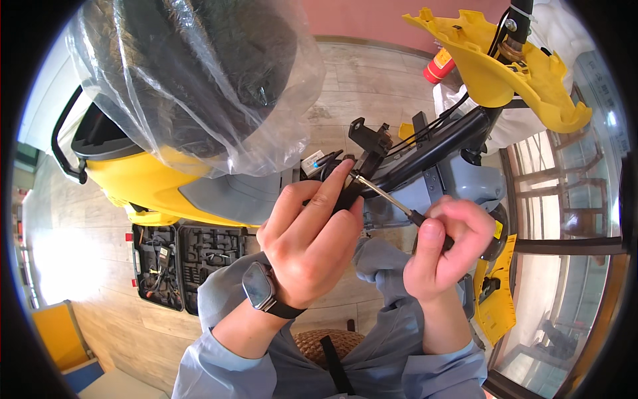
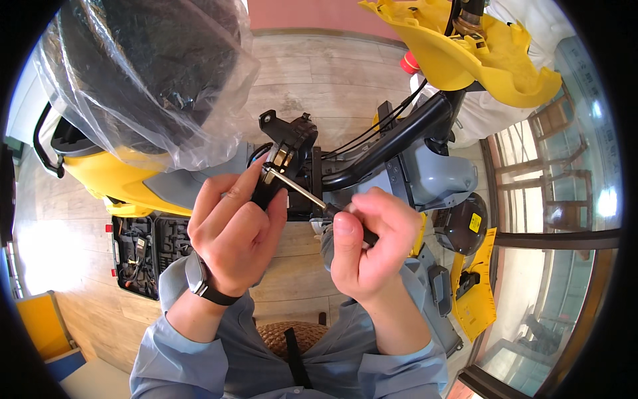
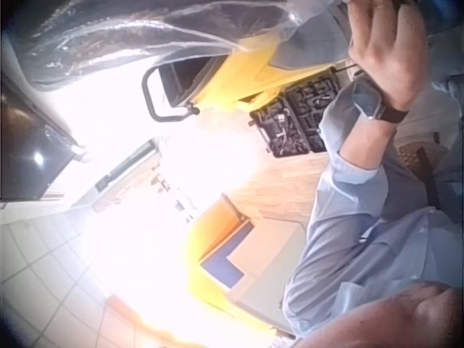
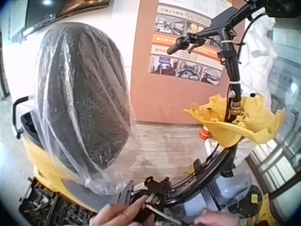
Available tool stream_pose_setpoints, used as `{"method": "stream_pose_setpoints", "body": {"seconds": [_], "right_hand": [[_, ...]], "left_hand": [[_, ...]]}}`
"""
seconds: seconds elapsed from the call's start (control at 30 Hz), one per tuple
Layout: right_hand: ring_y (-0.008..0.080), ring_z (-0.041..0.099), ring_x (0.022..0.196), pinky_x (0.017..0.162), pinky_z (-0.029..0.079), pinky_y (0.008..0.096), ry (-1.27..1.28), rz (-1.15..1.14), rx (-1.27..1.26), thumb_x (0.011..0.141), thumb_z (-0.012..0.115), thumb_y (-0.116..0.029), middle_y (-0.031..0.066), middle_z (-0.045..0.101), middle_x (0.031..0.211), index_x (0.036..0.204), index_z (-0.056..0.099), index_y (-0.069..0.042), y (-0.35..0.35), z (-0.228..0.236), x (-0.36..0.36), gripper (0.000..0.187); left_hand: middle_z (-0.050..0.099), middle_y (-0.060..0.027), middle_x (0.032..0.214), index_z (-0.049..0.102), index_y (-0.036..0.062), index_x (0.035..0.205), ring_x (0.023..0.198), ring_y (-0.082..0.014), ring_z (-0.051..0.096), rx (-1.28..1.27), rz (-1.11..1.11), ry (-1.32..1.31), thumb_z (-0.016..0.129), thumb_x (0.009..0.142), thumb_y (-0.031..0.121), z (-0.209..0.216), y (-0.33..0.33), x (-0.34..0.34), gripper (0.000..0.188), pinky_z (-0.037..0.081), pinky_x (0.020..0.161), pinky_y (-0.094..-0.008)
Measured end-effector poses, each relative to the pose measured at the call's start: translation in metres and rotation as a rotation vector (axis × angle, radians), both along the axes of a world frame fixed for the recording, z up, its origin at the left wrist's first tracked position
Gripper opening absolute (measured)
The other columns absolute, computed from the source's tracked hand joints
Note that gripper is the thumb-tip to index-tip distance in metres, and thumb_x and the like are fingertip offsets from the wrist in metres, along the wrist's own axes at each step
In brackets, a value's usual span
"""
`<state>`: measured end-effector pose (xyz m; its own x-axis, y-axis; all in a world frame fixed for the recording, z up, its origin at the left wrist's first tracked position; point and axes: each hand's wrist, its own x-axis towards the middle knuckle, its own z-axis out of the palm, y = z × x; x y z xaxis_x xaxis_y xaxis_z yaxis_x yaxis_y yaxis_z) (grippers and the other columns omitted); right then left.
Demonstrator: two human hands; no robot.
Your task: Install a component onto the frame of a yellow electric scooter using a screwdriver.
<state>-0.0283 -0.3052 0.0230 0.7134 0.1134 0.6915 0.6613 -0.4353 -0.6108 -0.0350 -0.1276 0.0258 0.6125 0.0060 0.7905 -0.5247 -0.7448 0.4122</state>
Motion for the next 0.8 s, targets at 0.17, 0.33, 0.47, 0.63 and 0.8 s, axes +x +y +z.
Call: {"method": "stream_pose_setpoints", "body": {"seconds": [0.17,0.33,0.47,0.63,0.8], "right_hand": [[0.0170,0.046,0.061,0.055,0.036,0.0294,-0.234,0.169,0.040,0.087,0.065,0.002,0.0124,0.054,0.081,0.112,0.034,-0.003,0.005,0.003,0.015,0.040],[0.0171,0.044,0.064,0.056,0.037,0.0298,-0.197,0.237,0.011,0.086,0.063,0.002,0.0130,0.052,0.081,0.109,0.037,-0.002,0.003,0.004,0.014,0.035],[0.0152,0.041,0.069,0.065,0.034,0.0299,0.121,0.090,0.159,0.097,0.049,-0.012,0.0102,0.047,0.083,0.110,0.039,-0.001,0.004,0.005,-0.005,0.020],[0.0165,0.044,0.064,0.063,0.036,0.0310,-0.087,0.157,0.073,0.091,0.061,0.000,0.0096,0.051,0.075,0.115,0.030,-0.004,0.002,0.000,0.006,0.039],[0.0183,0.043,0.064,0.064,0.036,0.0330,-0.145,0.163,0.023,0.088,0.064,0.002,0.0100,0.053,0.077,0.113,0.029,-0.007,0.002,0.002,0.010,0.043]], "left_hand": [[0.071,-0.0231,0.105,0.040,0.0054,0.056,0.075,-0.0292,0.063,-0.013,-0.005,-0.032,0.081,0.063,-0.006,0.002,0.000,-0.001,0.043,0.051,0.061,-0.0314],[0.072,-0.0225,0.104,0.039,0.0053,0.056,0.074,-0.0288,0.062,0.002,0.013,-0.013,0.080,0.063,-0.007,0.000,0.004,-0.001,0.043,0.051,0.061,-0.0309],[0.072,-0.0221,0.104,0.039,0.0053,0.056,0.074,-0.0286,0.062,0.012,0.010,-0.046,0.080,0.063,-0.007,-0.002,0.000,-0.001,0.043,0.051,0.061,-0.0306],[0.072,-0.0217,0.104,0.039,0.0054,0.056,0.074,-0.0283,0.063,0.010,0.024,-0.060,0.080,0.062,-0.008,-0.002,0.000,-0.001,0.044,0.051,0.060,-0.0297],[0.072,-0.0221,0.105,0.039,0.0058,0.056,0.074,-0.0278,0.063,-0.001,0.029,-0.063,0.080,0.062,-0.008,-0.001,0.000,0.001,0.044,0.050,0.060,-0.0296]]}}
